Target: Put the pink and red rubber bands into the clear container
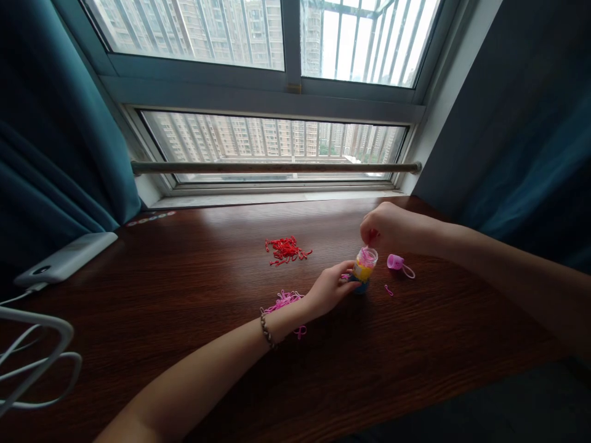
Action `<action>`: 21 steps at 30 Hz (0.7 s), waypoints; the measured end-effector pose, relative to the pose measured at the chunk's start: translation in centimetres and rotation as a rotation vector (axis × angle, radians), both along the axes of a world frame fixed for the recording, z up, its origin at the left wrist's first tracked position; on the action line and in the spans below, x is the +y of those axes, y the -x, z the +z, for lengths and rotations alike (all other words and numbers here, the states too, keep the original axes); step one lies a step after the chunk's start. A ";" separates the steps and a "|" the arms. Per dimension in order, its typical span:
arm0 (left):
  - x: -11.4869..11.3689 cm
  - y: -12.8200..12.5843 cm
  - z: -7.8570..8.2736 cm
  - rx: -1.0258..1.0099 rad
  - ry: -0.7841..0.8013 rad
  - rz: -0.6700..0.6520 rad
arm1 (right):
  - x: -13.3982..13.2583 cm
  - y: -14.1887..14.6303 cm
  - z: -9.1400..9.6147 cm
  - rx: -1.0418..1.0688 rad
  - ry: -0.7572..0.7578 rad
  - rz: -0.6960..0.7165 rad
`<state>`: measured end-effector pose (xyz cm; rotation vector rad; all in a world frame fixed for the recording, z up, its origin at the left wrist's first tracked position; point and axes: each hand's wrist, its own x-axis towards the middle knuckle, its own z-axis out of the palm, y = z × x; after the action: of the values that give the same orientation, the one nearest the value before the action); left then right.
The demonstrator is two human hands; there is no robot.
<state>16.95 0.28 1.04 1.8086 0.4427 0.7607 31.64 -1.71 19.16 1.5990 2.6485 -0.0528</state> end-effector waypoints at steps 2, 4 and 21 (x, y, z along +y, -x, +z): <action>0.0 0.0 0.0 -0.003 0.000 0.003 | -0.2 0.1 0.2 0.034 -0.017 -0.046; 0.0 0.0 0.0 -0.003 0.003 0.005 | -0.2 0.2 -0.1 0.059 -0.002 -0.050; 0.0 0.1 -0.3 -0.014 0.023 0.005 | -2.9 -1.7 -1.7 0.215 0.307 -0.043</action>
<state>16.90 0.30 0.78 1.7801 0.4450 0.7686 33.31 -4.59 17.48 1.6239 2.5892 -0.6343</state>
